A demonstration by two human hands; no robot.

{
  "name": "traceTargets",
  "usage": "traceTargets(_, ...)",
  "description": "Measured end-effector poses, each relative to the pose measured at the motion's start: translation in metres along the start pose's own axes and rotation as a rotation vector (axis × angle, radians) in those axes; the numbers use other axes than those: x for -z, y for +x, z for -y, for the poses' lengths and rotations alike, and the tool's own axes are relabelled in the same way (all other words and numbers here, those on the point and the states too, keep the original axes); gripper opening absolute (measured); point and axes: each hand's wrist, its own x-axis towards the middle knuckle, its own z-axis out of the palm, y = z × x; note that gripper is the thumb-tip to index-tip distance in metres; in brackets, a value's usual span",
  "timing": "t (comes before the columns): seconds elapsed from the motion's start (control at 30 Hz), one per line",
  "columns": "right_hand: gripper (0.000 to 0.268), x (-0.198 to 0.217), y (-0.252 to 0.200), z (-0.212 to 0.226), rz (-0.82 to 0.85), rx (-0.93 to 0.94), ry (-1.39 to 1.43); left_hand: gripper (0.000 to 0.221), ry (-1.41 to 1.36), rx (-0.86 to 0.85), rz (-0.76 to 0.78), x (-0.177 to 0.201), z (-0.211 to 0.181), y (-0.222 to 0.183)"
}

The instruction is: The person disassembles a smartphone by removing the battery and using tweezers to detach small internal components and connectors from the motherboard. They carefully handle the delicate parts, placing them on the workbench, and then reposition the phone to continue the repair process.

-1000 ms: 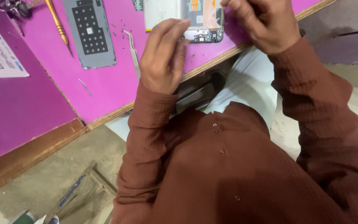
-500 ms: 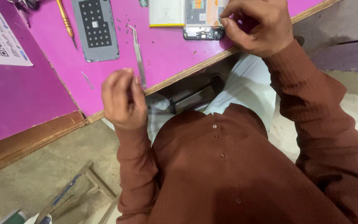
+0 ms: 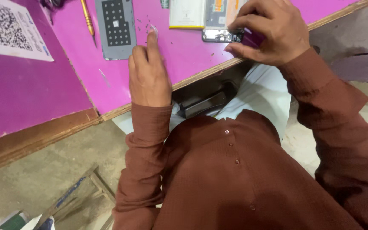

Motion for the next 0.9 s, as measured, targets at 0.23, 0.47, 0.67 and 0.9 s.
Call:
traceTargets(0.23,0.028,-0.001,0.003,0.002,-0.017,-0.019,-0.023,0.048,-0.068,-0.065,0.036,0.012,0.004,0.005)
traceTargets(0.47,0.027,-0.002,0.006,0.003,0.013,-0.073,-0.017,0.032,-0.686,0.079,0.072,0.035,0.007,-0.005)
traceTargets(0.67,0.030,-0.003,0.012,0.009,0.052,-0.123,-0.034,0.027,-2.125,0.353,0.298,0.009,0.014,0.002)
traceTargets(0.9,0.033,-0.014,0.013,0.015,0.044,-0.158,-0.047,0.026,-1.536,0.472,0.321,0.013,-0.023,0.003)
